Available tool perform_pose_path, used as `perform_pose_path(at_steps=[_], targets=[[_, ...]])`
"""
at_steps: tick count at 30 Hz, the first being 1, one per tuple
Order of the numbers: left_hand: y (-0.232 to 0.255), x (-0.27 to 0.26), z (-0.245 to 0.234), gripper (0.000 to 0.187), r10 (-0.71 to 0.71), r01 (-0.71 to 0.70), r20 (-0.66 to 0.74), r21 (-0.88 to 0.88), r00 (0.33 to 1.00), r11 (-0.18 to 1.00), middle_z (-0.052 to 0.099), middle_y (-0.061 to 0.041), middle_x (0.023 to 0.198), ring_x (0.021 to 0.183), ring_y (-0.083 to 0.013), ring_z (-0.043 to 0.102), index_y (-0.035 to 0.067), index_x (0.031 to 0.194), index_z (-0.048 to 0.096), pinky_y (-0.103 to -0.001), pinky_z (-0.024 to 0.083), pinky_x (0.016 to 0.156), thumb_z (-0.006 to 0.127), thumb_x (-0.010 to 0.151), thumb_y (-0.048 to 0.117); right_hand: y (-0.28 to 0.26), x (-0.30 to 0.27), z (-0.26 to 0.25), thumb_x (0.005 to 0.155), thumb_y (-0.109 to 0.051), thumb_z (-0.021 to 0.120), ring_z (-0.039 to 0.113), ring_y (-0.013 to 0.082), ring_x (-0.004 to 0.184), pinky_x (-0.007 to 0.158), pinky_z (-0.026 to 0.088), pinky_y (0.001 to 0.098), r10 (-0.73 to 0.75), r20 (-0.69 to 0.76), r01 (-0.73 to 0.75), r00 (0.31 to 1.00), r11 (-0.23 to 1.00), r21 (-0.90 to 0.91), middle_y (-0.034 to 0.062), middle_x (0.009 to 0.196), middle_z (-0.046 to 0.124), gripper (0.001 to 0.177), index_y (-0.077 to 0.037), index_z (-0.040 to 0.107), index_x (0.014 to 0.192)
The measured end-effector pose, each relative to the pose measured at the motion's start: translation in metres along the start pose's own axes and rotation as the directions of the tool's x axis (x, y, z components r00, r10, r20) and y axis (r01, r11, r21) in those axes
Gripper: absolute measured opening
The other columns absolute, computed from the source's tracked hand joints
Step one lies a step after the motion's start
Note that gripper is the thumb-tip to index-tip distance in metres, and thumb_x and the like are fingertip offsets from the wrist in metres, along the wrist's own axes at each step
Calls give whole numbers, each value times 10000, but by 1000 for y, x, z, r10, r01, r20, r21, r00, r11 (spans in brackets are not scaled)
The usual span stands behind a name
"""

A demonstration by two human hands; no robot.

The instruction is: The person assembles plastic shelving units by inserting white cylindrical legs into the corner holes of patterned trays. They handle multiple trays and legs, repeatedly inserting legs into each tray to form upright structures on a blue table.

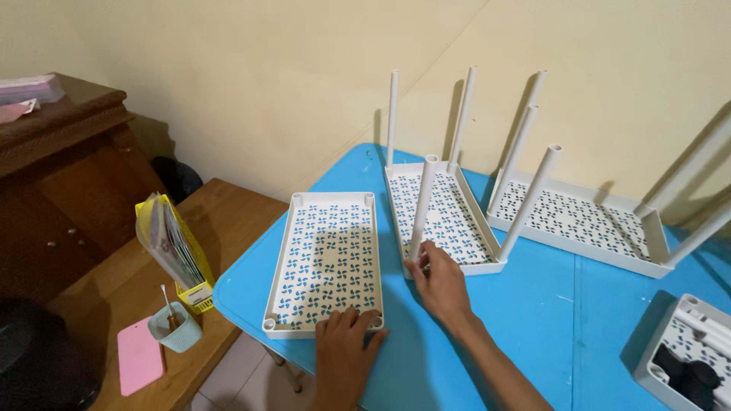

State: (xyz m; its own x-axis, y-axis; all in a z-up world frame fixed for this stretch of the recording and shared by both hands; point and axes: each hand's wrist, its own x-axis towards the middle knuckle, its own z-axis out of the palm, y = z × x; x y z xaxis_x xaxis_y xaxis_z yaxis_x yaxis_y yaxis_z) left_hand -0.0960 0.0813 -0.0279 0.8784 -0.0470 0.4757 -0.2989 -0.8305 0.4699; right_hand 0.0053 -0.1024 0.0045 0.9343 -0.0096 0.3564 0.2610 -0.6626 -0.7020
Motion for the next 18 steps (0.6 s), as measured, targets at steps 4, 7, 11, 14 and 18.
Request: perform_pose_path(at_steps=[4,7,11,14,18], targets=[[-3,0,5,322,-7,7,3,32,1000,999,663,-51,946,934,-261,590,154,1067,741,-439,408,844,773,817,355,0,18,16,921,-255,706,748,305,765,689,582,428,51,21,-51,999,998,34,174,888,712,295,-9,598,1042],[-4,2,8,334,-35,34,31,37,999,999,654,-41,955,920,-252,590,177,1079,749,-439,405,841,782,799,357,2,31,25,921,-256,711,752,299,759,692,584,424,52,33,-53,998,998,37,168,889,719,294,-13,620,1059],[-5,4,11,352,-92,89,81,43,992,995,640,-39,939,907,-244,585,188,1091,748,-434,400,838,790,790,364,6,43,39,909,-236,687,758,276,778,721,600,409,58,84,-68,995,989,128,161,917,734,333,-21,639,1157],[-5,3,13,347,-123,118,111,57,986,991,641,-36,943,906,-244,585,198,1098,743,-432,396,832,786,802,373,10,42,47,937,-257,660,737,261,950,811,609,383,-91,73,71,993,968,239,171,1152,669,446,2,587,1293],[-3,-2,18,355,-57,55,28,74,998,996,656,-69,955,966,-310,587,170,1078,754,-462,406,804,803,775,349,7,29,47,910,-304,671,665,282,1095,883,570,389,-75,136,36,988,963,268,173,1399,492,710,-11,383,1489]])
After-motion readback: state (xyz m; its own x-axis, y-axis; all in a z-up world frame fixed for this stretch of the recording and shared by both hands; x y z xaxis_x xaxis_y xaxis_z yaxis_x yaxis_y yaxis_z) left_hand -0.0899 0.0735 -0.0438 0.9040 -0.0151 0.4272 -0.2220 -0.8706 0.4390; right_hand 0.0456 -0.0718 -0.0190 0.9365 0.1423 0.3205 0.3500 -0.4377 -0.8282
